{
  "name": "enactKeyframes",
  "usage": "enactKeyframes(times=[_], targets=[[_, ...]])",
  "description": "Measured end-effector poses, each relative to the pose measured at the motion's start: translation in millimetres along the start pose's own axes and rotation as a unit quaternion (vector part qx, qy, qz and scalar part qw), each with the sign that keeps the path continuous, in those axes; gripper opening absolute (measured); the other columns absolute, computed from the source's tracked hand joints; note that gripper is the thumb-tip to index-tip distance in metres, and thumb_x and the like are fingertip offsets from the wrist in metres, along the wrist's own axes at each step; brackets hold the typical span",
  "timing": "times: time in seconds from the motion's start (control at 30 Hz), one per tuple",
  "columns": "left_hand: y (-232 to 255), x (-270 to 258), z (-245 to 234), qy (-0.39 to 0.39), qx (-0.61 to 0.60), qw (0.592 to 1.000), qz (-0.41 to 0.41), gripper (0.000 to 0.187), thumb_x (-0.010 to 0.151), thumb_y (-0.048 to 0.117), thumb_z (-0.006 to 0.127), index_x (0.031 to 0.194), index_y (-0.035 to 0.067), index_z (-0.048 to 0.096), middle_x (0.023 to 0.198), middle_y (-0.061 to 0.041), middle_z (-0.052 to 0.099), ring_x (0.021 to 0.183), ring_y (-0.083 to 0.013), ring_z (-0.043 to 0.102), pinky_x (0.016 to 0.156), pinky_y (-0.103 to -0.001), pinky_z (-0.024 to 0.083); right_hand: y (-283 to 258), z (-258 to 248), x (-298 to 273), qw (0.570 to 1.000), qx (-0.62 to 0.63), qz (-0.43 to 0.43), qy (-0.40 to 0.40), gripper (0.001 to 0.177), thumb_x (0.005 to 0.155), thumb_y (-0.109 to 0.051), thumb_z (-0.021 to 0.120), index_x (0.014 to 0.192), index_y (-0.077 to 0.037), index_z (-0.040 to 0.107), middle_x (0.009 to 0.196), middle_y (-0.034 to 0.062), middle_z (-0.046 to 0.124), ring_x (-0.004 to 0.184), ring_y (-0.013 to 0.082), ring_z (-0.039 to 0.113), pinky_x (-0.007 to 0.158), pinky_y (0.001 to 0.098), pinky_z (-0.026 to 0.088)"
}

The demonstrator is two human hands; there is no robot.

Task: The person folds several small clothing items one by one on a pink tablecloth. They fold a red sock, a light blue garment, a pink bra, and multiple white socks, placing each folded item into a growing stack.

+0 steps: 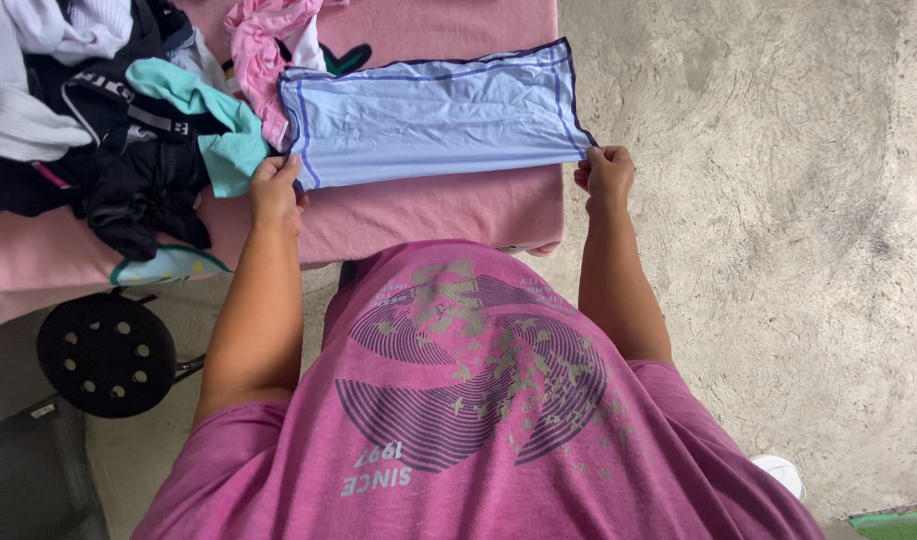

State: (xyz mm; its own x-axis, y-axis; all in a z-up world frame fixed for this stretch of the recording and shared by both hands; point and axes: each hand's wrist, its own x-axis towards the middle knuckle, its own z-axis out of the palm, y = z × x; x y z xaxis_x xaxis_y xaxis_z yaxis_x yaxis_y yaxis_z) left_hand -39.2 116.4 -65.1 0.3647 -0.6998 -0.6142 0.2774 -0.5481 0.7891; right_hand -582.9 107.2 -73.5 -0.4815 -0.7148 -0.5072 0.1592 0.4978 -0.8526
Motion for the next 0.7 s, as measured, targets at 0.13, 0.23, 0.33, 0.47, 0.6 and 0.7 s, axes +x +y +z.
enactKeyframes(times=[0.13, 0.23, 0.33, 0.47, 0.6, 0.7], targets=[[-10.0, 1.9, -24.5, -0.047, 0.114, 0.992, -0.026, 0.018, 0.094, 0.018, 0.077, 0.107, 0.014, 0.065, 0.088, 0.002, 0.066, 0.062, -0.0122, 0.052, 0.049, -0.029, 0.04, -3.0, -7.0, -4.4, 0.997, -0.066, 0.019, -0.021, 0.02, 0.092, -0.004, 0.07, 0.104, -0.003, 0.054, 0.077, 0.0087, 0.066, 0.055, 0.0142, 0.063, 0.048, 0.0295, 0.056], [-15.9, -3.6, -37.4, -0.129, 0.224, 0.966, -0.023, 0.022, 0.09, 0.013, 0.079, 0.109, 0.01, 0.068, 0.09, 0.001, 0.067, 0.067, -0.0117, 0.056, 0.052, -0.031, 0.042, -7.3, -22.6, -9.2, 0.985, -0.148, 0.038, -0.079, 0.033, 0.088, 0.002, 0.071, 0.115, -0.003, 0.054, 0.076, 0.0092, 0.066, 0.056, 0.0145, 0.062, 0.046, 0.0304, 0.054], [-4.5, -16.9, -30.8, -0.127, 0.377, 0.917, 0.037, 0.029, 0.084, 0.013, 0.084, 0.109, 0.005, 0.069, 0.09, -0.005, 0.067, 0.073, -0.0169, 0.058, 0.062, -0.035, 0.045, -8.3, -22.8, -9.3, 0.959, -0.274, 0.039, -0.062, 0.041, 0.086, 0.005, 0.072, 0.122, -0.004, 0.055, 0.085, 0.0118, 0.068, 0.062, 0.0176, 0.064, 0.049, 0.0315, 0.051], [32.1, -63.7, -7.0, 0.111, 0.508, 0.763, 0.384, 0.024, 0.086, 0.01, 0.077, 0.107, 0.004, 0.067, 0.101, -0.012, 0.064, 0.092, -0.0294, 0.059, 0.079, -0.044, 0.047, -6.3, -7.2, -10.4, 0.835, -0.492, -0.228, 0.086, 0.053, 0.078, 0.016, 0.061, 0.127, -0.003, 0.057, 0.112, 0.0235, 0.064, 0.093, 0.0305, 0.067, 0.07, 0.0359, 0.06], [33.1, -89.7, 72.5, -0.018, 0.441, 0.721, 0.534, 0.014, 0.095, 0.009, 0.067, 0.108, 0.003, 0.064, 0.113, -0.016, 0.062, 0.111, -0.0388, 0.059, 0.097, -0.049, 0.049, -13.2, 49.4, -27.2, 0.826, -0.384, -0.408, 0.053, 0.044, 0.086, 0.007, 0.055, 0.127, -0.005, 0.062, 0.129, 0.0221, 0.064, 0.122, 0.0383, 0.058, 0.109, 0.0475, 0.046], [2.3, -89.9, 129.0, -0.193, 0.426, 0.691, 0.551, 0.015, 0.1, 0.012, 0.059, 0.111, 0.004, 0.066, 0.122, -0.017, 0.062, 0.124, -0.0385, 0.057, 0.111, -0.047, 0.046, -4.0, 115.6, -67.2, 0.73, -0.382, -0.553, -0.12, 0.044, 0.101, -0.007, 0.051, 0.144, 0.001, 0.054, 0.149, 0.0266, 0.054, 0.143, 0.0459, 0.046, 0.124, 0.0521, 0.031]])
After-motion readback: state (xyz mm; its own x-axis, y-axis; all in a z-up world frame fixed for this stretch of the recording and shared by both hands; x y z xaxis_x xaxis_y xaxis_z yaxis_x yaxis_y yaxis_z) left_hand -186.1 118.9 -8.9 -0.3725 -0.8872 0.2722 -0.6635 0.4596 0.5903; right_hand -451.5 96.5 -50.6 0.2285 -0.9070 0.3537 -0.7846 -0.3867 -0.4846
